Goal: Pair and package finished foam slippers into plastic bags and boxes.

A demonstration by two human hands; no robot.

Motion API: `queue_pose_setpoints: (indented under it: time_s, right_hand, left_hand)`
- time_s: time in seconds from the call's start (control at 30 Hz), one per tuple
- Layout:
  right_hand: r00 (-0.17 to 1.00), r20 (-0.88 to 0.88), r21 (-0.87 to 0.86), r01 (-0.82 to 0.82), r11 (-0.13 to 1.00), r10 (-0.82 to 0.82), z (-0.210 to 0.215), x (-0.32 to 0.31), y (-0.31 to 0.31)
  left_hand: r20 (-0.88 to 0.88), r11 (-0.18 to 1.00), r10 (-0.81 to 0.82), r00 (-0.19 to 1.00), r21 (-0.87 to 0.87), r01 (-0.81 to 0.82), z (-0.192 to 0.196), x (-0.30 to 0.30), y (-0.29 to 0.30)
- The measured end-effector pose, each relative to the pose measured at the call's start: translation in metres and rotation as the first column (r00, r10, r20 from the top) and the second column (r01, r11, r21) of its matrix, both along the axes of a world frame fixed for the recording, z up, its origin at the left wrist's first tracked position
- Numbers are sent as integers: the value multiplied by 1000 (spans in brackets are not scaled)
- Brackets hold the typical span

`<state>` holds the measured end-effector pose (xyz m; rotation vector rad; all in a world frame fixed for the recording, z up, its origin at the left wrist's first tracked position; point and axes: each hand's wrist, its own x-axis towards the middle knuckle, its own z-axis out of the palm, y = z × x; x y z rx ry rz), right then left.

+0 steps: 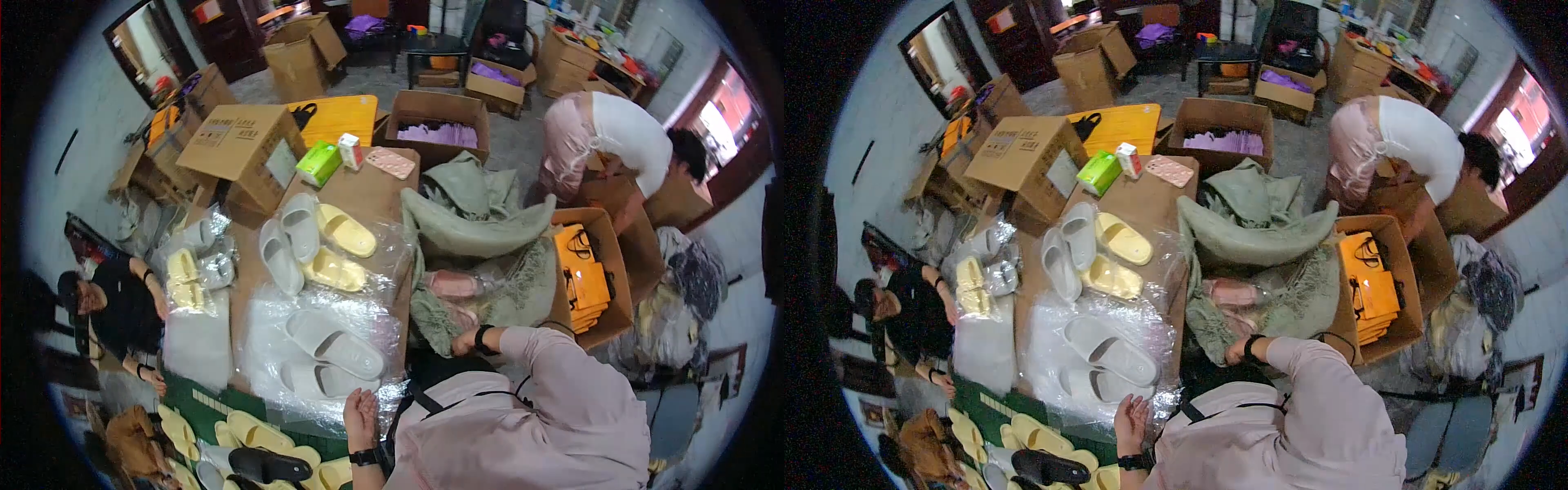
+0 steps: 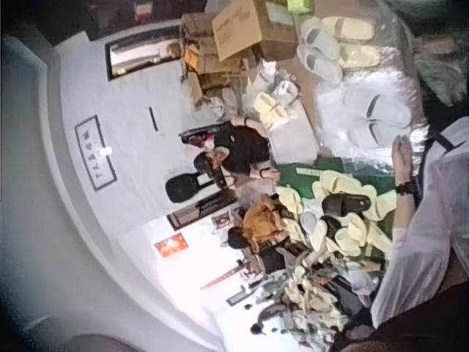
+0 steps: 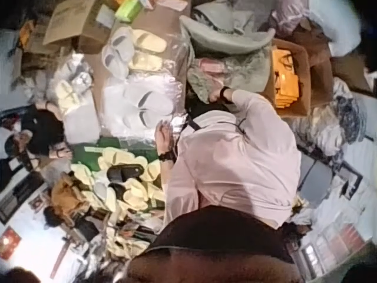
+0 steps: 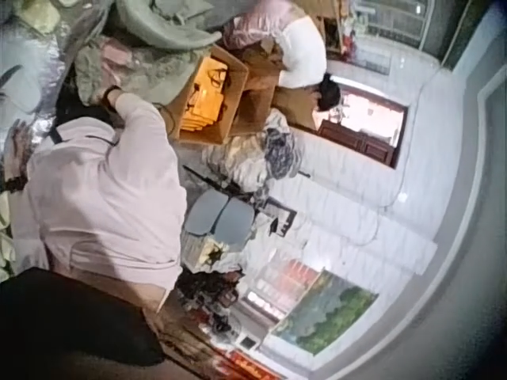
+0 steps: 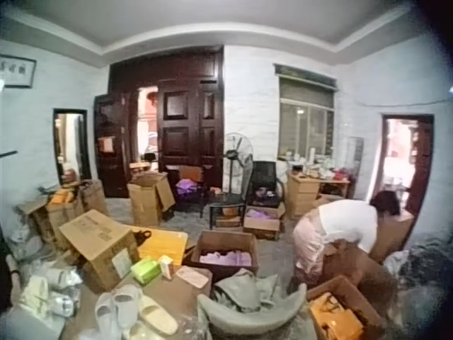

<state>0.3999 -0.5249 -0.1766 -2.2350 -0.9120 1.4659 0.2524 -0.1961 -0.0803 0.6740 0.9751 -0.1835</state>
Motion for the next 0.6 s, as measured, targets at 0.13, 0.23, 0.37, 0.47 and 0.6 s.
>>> queue_pose_setpoints:
  time_s: [0.13, 0.23, 0.37, 0.47, 0.6]
  right_hand:
    - [948, 196, -25, -249, 968, 249, -2, 2, 2]
    - [753, 641, -62, -138, 988, 146, 54, 9, 50]
    - [895, 423, 306, 8, 952, -144, 109, 28, 128]
    - [957, 288, 449, -177, 876, 46, 116, 22, 184]
    - [870, 475, 438, -367, 820, 135, 61, 14, 249]
  left_hand:
    - [56, 991, -32, 998, 131, 24, 13, 6, -5]
    - [46, 907, -207, 977, 385, 174, -36, -11, 7]
    - [-190, 510, -370, 909, 776, 370, -26, -3, -9]
    - [-365, 54, -402, 840, 906, 419, -56, -20, -13]
    - [-503, -104, -492, 710, 844, 526, -85, -35, -26]
